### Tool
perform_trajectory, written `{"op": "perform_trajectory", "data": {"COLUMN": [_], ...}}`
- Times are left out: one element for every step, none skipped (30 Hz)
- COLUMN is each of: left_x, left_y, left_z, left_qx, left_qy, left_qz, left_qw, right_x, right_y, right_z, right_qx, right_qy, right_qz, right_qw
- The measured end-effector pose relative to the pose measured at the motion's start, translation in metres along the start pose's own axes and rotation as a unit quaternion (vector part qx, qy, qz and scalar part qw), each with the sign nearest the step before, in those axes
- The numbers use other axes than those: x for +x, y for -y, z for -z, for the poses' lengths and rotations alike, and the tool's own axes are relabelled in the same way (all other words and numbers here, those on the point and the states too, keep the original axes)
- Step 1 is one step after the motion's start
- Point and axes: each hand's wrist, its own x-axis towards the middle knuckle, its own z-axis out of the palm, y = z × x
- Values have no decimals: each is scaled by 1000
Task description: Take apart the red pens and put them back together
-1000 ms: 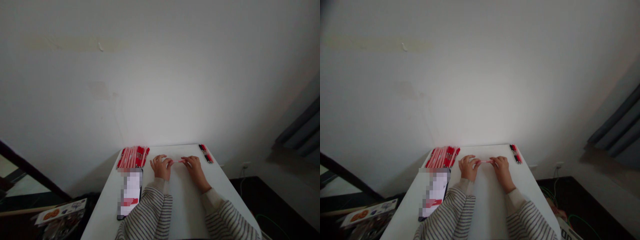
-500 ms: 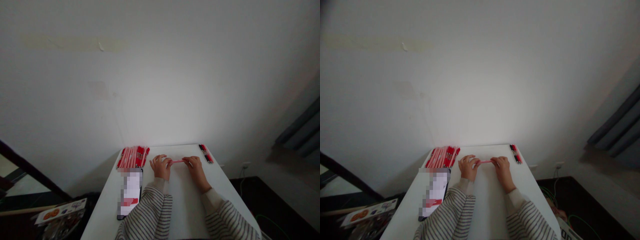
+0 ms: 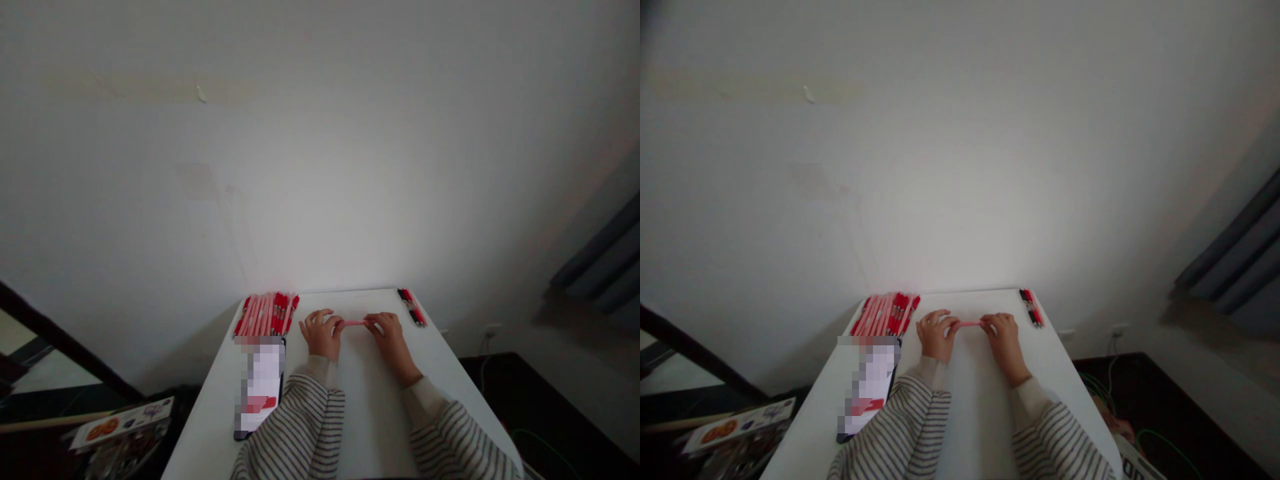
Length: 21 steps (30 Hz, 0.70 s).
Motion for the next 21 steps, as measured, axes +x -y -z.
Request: {"op": "perform_trajectory", "data": {"left_x": [0, 0, 0, 0, 1, 1, 1, 1, 1, 1, 1, 1, 0, 0, 0, 0, 0, 0, 0, 0, 0], "left_y": [0, 0, 0, 1, 1, 1, 1, 2, 2, 1, 1, 1, 1, 0, 0, 0, 0, 0, 0, 0, 0], "left_z": [0, 0, 0, 0, 0, 0, 0, 0, 0, 0, 0, 0, 0, 1, 1, 1, 1, 1, 1, 0, 0], "left_qx": [0, 1, 3, 5, 7, 8, 8, 8, 6, 4, 2, -1, -4, -7, -9, -10, -10, -9, -6, -2, 1], "left_qy": [0, 0, 1, 4, 8, 11, 13, 15, 15, 13, 12, 11, 12, 12, 12, 12, 12, 13, 14, 16, 18], "left_qz": [0, 0, 1, 1, 1, 1, 1, 1, 1, 1, 2, 2, 2, 2, 1, 1, 2, 3, 4, 4, 4], "left_qw": [1000, 1000, 1000, 1000, 1000, 1000, 1000, 1000, 1000, 1000, 1000, 1000, 1000, 1000, 1000, 1000, 1000, 1000, 1000, 1000, 1000], "right_x": [0, -1, -1, -1, -1, -1, -1, 0, 0, 0, 0, 0, 0, 0, 0, 0, 0, 0, 0, 0, 0], "right_y": [0, 0, 0, 1, 1, 1, 1, 2, 2, 2, 2, 2, 3, 3, 4, 4, 4, 4, 4, 3, 2], "right_z": [0, 0, 1, 1, 1, 2, 2, 2, 2, 3, 3, 3, 3, 3, 3, 3, 3, 3, 3, 3, 3], "right_qx": [1, 3, 4, 4, 4, 3, 2, 0, -3, -5, -8, -10, -13, -15, -16, -18, -18, -18, -18, -18, -18], "right_qy": [0, 0, -1, -1, -1, 1, 4, 7, 8, 9, 9, 8, 6, 4, 3, 2, 2, 0, -1, -3, -4], "right_qz": [-2, -5, -8, -10, -11, -11, -9, -7, -5, -3, -2, 0, 1, 1, 1, 1, 2, 3, 3, 4, 5], "right_qw": [1000, 1000, 1000, 1000, 1000, 1000, 1000, 1000, 1000, 1000, 1000, 1000, 1000, 1000, 1000, 1000, 1000, 1000, 1000, 1000, 1000]}}
